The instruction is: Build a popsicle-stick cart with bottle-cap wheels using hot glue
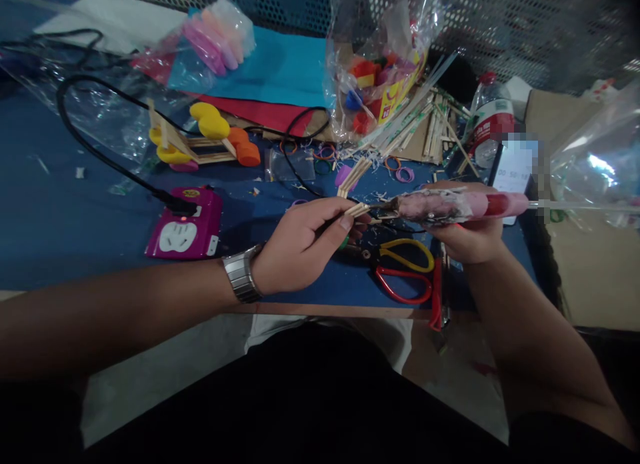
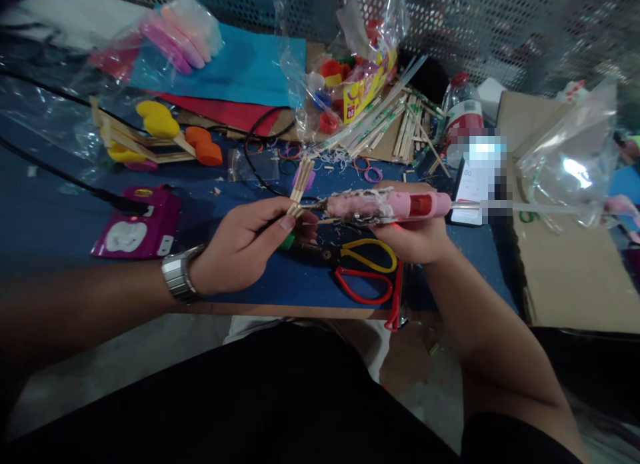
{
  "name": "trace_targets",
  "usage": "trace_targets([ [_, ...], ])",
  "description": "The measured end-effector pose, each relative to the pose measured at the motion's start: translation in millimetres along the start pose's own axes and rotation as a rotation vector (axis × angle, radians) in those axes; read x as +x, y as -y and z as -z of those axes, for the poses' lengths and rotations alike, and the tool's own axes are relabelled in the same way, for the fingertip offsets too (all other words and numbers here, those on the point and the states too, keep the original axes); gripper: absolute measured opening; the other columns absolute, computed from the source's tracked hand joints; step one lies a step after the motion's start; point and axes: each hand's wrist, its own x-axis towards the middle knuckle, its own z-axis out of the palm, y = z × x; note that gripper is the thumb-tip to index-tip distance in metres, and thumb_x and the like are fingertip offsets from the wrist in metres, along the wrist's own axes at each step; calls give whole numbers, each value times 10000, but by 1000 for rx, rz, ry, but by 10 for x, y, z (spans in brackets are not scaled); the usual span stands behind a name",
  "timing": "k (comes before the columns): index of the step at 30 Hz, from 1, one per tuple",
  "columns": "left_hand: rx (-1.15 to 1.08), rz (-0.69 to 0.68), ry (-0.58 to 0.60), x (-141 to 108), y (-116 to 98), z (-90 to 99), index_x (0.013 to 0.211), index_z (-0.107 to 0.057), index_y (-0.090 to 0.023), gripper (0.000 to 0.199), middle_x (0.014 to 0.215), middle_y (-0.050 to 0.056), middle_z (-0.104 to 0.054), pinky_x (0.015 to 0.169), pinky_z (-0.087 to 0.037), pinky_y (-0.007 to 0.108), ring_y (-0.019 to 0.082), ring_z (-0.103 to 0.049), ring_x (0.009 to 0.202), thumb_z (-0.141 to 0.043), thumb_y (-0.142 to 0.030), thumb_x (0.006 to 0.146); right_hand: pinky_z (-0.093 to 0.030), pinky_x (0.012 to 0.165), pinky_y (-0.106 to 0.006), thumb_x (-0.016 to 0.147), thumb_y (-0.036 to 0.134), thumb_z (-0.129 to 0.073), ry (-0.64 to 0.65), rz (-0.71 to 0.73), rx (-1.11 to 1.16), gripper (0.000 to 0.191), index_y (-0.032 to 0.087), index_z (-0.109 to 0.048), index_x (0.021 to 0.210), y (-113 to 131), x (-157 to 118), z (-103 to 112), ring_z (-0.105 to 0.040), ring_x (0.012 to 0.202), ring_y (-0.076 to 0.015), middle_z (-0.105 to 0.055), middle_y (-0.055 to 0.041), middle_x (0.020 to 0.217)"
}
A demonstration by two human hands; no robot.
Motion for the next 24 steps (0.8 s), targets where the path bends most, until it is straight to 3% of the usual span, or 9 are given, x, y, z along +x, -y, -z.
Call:
trace_targets([
  [10, -9, -15, 3, 4, -25, 10, 1196, -824, -202, 283, 1112, 67, -899, 889, -679, 296, 186, -857, 1014, -563, -309, 1224, -776, 872, -429, 911, 247, -830, 32, -26, 15, 323, 337, -959, 1193, 8, 14, -1, -906, 917, -314, -943, -75, 1050],
  [14, -19, -7, 5, 6, -21, 6, 1198, -826, -205, 289, 1125, 73, -899, 878, -681, 300, 196, -859, 1021, -560, -314, 1226, -746, 791, -380, 917, 224, -828, 34, 8, -5, 369, 337, -950, 1246, -5, 7, 21, -891, 874, -280, -945, -71, 1068],
  [18, -9, -27, 0, 4, -9, 3, 1185, -818, -197, 284, 1094, 66, -895, 881, -669, 295, 188, -853, 997, -560, -307, 1227, -733, 812, -339, 915, 138, -804, 25, 52, -12, 463, 331, -934, 1315, -5, 5, 30, -897, 904, -259, -948, -65, 1098],
  [24, -34, -11, -1, -4, 2, -6, 1194, -817, -180, 322, 1108, 74, -895, 904, -671, 291, 195, -858, 1010, -571, -384, 1232, -742, 855, -348, 935, 182, -821, 40, -5, 28, 427, 332, -937, 1317, 5, -25, 34, -910, 951, -265, -948, -43, 1133],
])
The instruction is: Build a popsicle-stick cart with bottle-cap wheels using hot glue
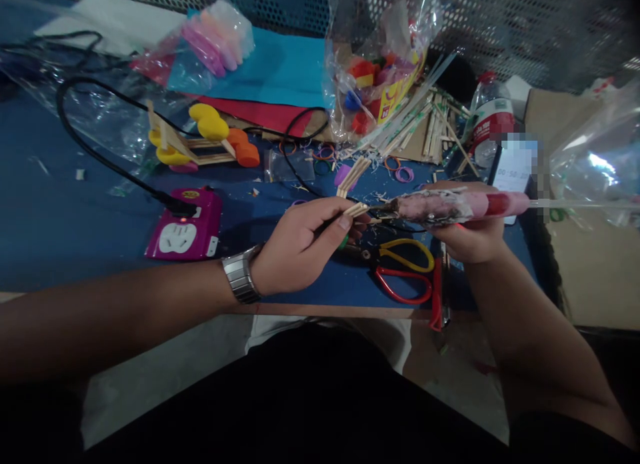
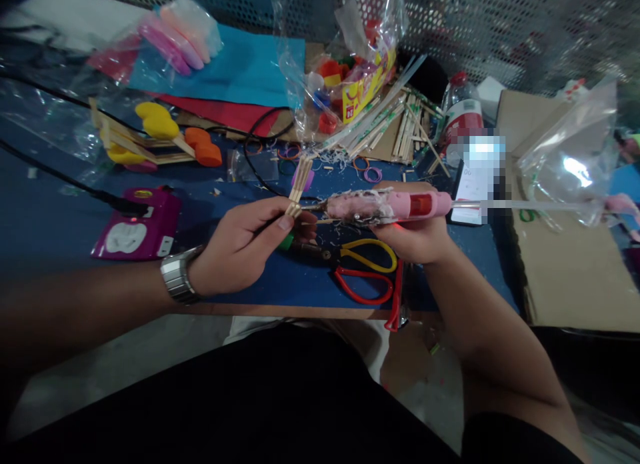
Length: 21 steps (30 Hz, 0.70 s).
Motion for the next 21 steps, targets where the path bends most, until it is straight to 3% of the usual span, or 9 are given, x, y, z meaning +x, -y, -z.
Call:
trace_targets([
  [5, 15, -17, -2, 5, -8, 1, 1188, -814, -193, 286, 1082, 69, -896, 894, -685, 296, 186, -858, 985, -564, -326, 1229, -756, 865, -365, 945, 214, -829, -20, -12, -17, 379, 338, -950, 1283, 2, -9, -8, -908, 930, -269, -949, -45, 1105],
  [9, 9, -13, 7, 12, -19, 8, 1195, -818, -195, 273, 1097, 68, -898, 885, -696, 289, 187, -867, 996, -561, -283, 1218, -751, 892, -337, 956, 195, -803, 1, 17, 0, 446, 341, -928, 1358, 19, 23, -16, -914, 957, -254, -950, -40, 1135],
  [21, -4, -27, 0, 7, -14, 11, 1192, -827, -179, 279, 1109, 77, -898, 880, -691, 274, 181, -868, 1000, -568, -279, 1217, -771, 922, -345, 985, 171, -778, 32, 77, 6, 411, 302, -914, 1350, 20, 75, -27, -920, 980, -262, -947, -62, 1120],
])
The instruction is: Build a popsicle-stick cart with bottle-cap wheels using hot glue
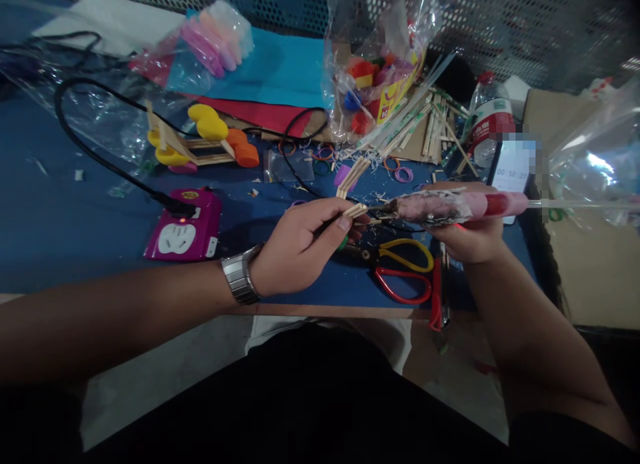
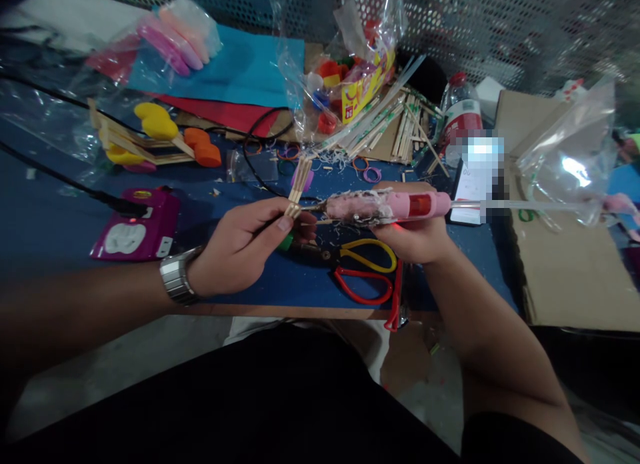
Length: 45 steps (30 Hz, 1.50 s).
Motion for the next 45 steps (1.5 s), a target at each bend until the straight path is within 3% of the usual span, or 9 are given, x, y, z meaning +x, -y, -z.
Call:
trace_targets([
  [4, 5, -7, -1, 4, -3, -3, 1193, -823, -182, 270, 1098, 73, -896, 871, -689, 272, 179, -865, 990, -568, -266, 1217, -772, 876, -359, 1002, 245, -806, -8, -30, -7, 353, 343, -922, 1321, -11, -28, 7, -906, 905, -251, -936, -31, 1045],
  [10, -13, -5, 1, 7, -1, -4, 1181, -826, -190, 276, 1112, 80, -900, 883, -703, 284, 190, -873, 1003, -580, -307, 1224, -764, 908, -358, 1034, 342, -837, -32, -87, 1, 287, 358, -931, 1305, -37, -105, 17, -907, 945, -251, -933, -18, 1075],
  [14, -10, 17, 11, 7, -9, 0, 1183, -826, -192, 284, 1109, 78, -899, 870, -701, 275, 183, -868, 995, -570, -309, 1226, -774, 943, -413, 1031, 336, -841, -14, -99, -1, 285, 372, -925, 1301, -29, -103, 24, -902, 961, -268, -927, -18, 1049],
  [20, 16, 22, 11, 1, -18, 9, 1198, -829, -193, 286, 1118, 80, -904, 889, -707, 297, 200, -871, 1011, -564, -299, 1218, -759, 879, -410, 966, 379, -918, -62, -163, -28, 184, 345, -951, 1144, -23, -134, 35, -855, 820, -249, -901, -18, 950],
  [27, -3, 4, 3, 7, -17, 5, 1189, -838, -199, 286, 1100, 77, -902, 888, -713, 291, 192, -871, 992, -577, -309, 1221, -752, 838, -379, 962, 295, -844, -39, -92, -43, 278, 362, -943, 1213, -29, -91, 30, -875, 843, -247, -918, -9, 980],
  [34, 6, 2, 12, 14, -20, 5, 1189, -850, -202, 309, 1110, 89, -907, 881, -725, 311, 209, -878, 999, -572, -331, 1227, -748, 784, -400, 878, 467, -956, -108, -215, 1, 161, 342, -948, 979, -47, -97, 18, -867, 841, -276, -871, -23, 847],
  [37, 4, -20, 0, 14, -13, -2, 1169, -847, -198, 285, 1079, 72, -899, 877, -707, 275, 181, -868, 978, -583, -293, 1221, -740, 761, -387, 927, 425, -913, -84, -163, -19, 181, 377, -961, 1094, -40, -88, 14, -857, 805, -258, -883, -11, 878],
  [41, -5, -15, -3, 9, -6, -3, 1166, -833, -180, 276, 1074, 68, -890, 866, -689, 247, 163, -862, 968, -579, -276, 1217, -711, 706, -352, 984, 280, -819, -31, -26, -39, 388, 400, -921, 1339, -24, -58, 25, -869, 815, -236, -924, -5, 1012],
  [45, -1, 15, 4, 3, -9, 1, 1177, -827, -194, 278, 1097, 73, -897, 883, -701, 295, 190, -864, 993, -566, -283, 1212, -742, 779, -368, 967, 315, -854, -26, -103, -46, 298, 382, -949, 1241, -27, -73, 42, -870, 831, -242, -909, -10, 957],
])
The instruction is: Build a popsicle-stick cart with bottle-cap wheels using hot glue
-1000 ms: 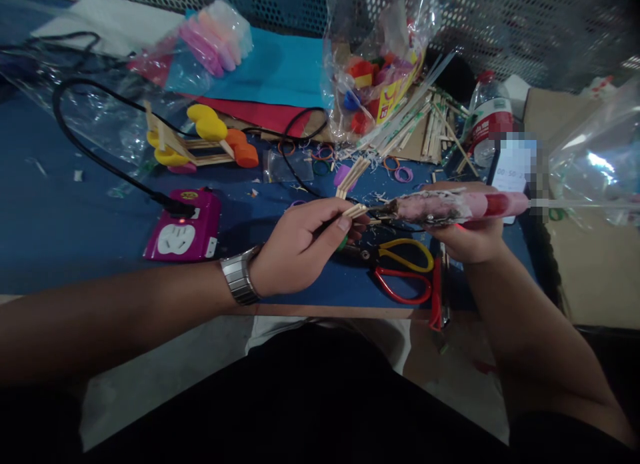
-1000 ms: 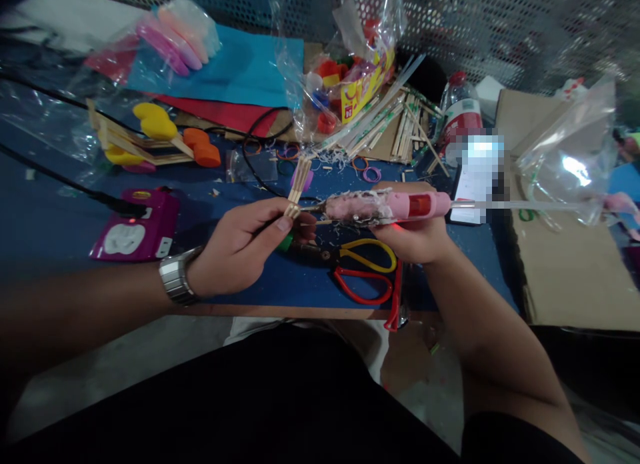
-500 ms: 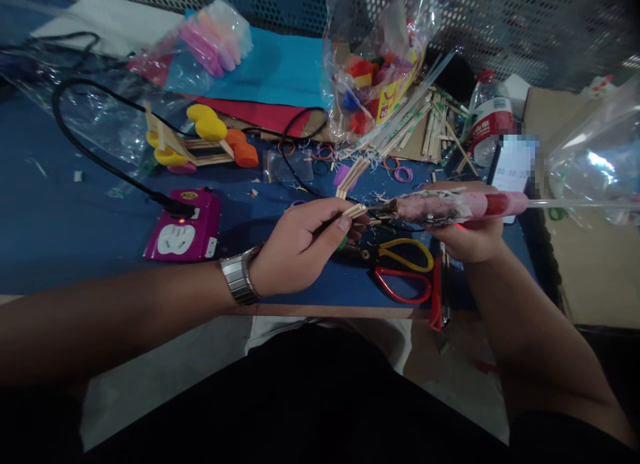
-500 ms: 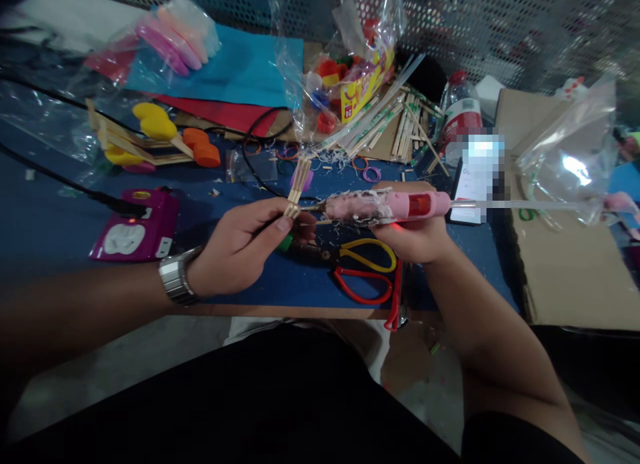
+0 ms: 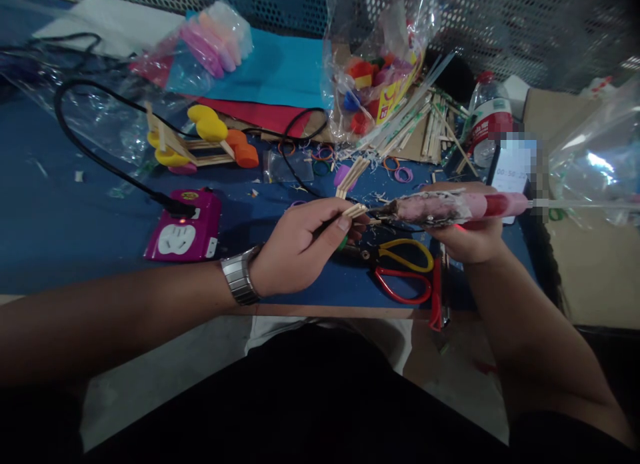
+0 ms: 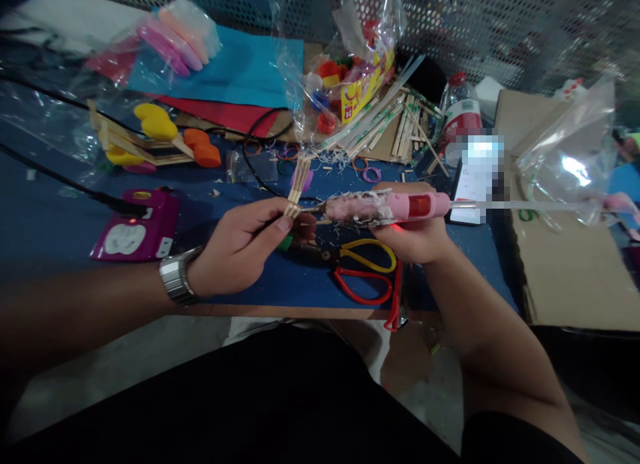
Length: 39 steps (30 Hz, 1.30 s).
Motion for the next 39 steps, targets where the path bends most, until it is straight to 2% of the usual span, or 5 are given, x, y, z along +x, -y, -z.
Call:
trace_targets([
  [3, 0, 14, 5, 0, -4, 2, 1172, -823, -202, 282, 1098, 74, -898, 887, -704, 312, 200, -865, 992, -571, -320, 1216, -754, 783, -390, 925, 378, -902, -28, -61, 10, 207, 373, -961, 1123, -19, -21, -8, -870, 837, -264, -890, -14, 893],
  [16, 16, -2, 2, 8, -7, 7, 1180, -828, -198, 293, 1101, 87, -902, 886, -715, 318, 204, -869, 993, -571, -331, 1225, -700, 708, -327, 922, 283, -874, -38, 20, 24, 217, 350, -943, 1117, 6, 10, -28, -808, 726, -204, -873, 9, 894],
  [28, 8, 16, 2, 5, -1, 8, 1183, -822, -198, 306, 1092, 73, -895, 881, -690, 292, 189, -861, 992, -576, -375, 1229, -766, 865, -403, 961, 439, -905, -17, -51, 23, 255, 365, -957, 1199, -43, -56, -10, -897, 910, -275, -931, -37, 1041],
  [34, 4, 21, -9, 5, 2, 6, 1184, -825, -204, 296, 1096, 71, -898, 865, -701, 299, 194, -868, 991, -575, -357, 1228, -764, 1071, -467, 1002, 287, -812, 28, -51, 58, 373, 408, -924, 1337, 41, 5, -49, -911, 1125, -300, -943, -9, 1206],
  [39, 8, 11, -18, 0, -1, 8, 1180, -820, -200, 271, 1079, 66, -899, 847, -710, 288, 187, -872, 976, -579, -316, 1223, -768, 1034, -456, 983, 343, -850, 40, -60, 33, 317, 406, -937, 1281, 40, 17, -35, -912, 1111, -306, -944, -8, 1158],
])
